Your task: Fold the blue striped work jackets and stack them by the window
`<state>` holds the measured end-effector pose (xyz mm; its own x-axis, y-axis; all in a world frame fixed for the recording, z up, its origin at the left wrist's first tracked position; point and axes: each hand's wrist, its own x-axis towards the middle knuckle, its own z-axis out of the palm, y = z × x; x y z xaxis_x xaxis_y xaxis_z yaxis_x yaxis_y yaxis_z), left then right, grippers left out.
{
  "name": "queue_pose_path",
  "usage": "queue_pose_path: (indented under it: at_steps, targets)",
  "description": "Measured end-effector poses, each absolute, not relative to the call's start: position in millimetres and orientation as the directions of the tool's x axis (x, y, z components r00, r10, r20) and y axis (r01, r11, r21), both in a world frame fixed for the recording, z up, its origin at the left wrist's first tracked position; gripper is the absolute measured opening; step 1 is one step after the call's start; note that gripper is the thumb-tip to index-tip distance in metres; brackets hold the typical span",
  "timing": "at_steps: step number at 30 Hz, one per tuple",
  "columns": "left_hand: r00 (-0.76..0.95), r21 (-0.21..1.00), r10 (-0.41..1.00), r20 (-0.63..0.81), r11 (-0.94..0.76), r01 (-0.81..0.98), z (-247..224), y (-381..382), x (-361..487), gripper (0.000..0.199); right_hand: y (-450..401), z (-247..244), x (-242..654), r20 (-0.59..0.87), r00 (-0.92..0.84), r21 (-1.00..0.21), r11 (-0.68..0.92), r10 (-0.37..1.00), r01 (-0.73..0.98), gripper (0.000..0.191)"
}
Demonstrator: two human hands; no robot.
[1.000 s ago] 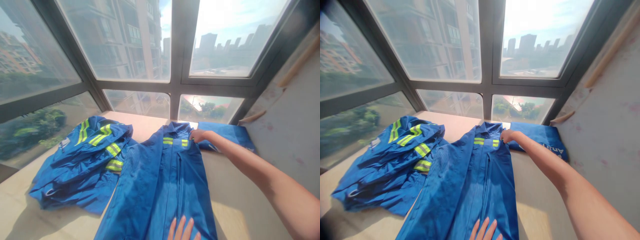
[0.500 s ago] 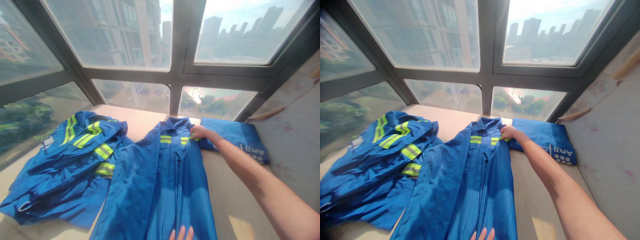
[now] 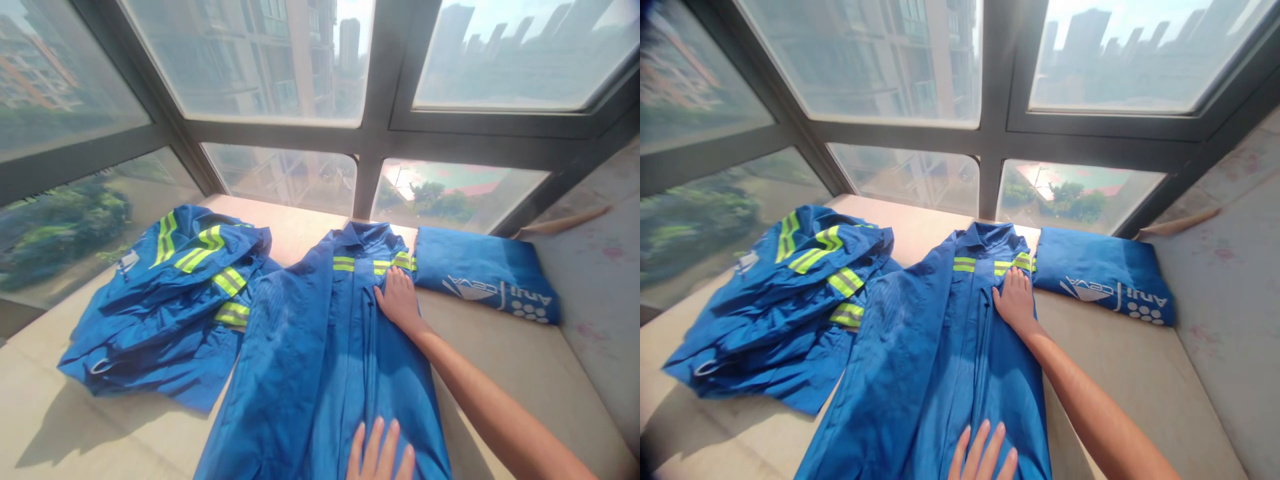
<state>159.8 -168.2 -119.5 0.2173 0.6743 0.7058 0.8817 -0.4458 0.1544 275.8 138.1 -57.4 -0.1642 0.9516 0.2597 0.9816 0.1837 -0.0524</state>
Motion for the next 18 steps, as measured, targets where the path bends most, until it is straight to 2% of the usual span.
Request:
queue_pose_path:
  at_steps: [3,6,8,12,15,18]
  targets:
    - [0.323,0.163,0.765,0.557,-0.482,0.861,-101.7,-163.2,157.5,0.042,149.8,-60.6,276.1,0.229,-0.175,-0.085,0.199,0.958,0.976,0.065]
    - [0.334,0.24,0.853,0.402,-0.45,0.86,-82.7,-159.4,163.1,0.061,159.5,-57.6,279.3,0.209,-0.188,-0.093,0.211,0.96,0.973,0.066]
    - [0.324,0.281,0.859,0.397,-0.45,0.848,-71.1,-159.7,164.1,0.058,161.0,-56.2,281.4,0.221,-0.196,-0.09,0.22,0.955,0.971,0.065]
    - [0.216,0.384,0.825,0.522,-0.453,0.805,-43.3,-169.3,130.8,0.027,160.1,-49.9,286.7,0.229,-0.224,-0.09,0.25,0.947,0.964,0.062]
    - [0.087,0.425,0.894,0.44,-0.293,0.856,-19.5,-183.5,69.4,0.031,160.0,-35.3,287.5,0.176,-0.276,-0.09,0.295,0.945,0.951,0.059]
    - [-0.19,0.4,0.925,0.33,0.045,0.915,-7.8,-200.4,-1.2,0.034,147.6,-14.3,273.7,0.123,-0.301,-0.11,0.314,0.946,0.943,0.05]
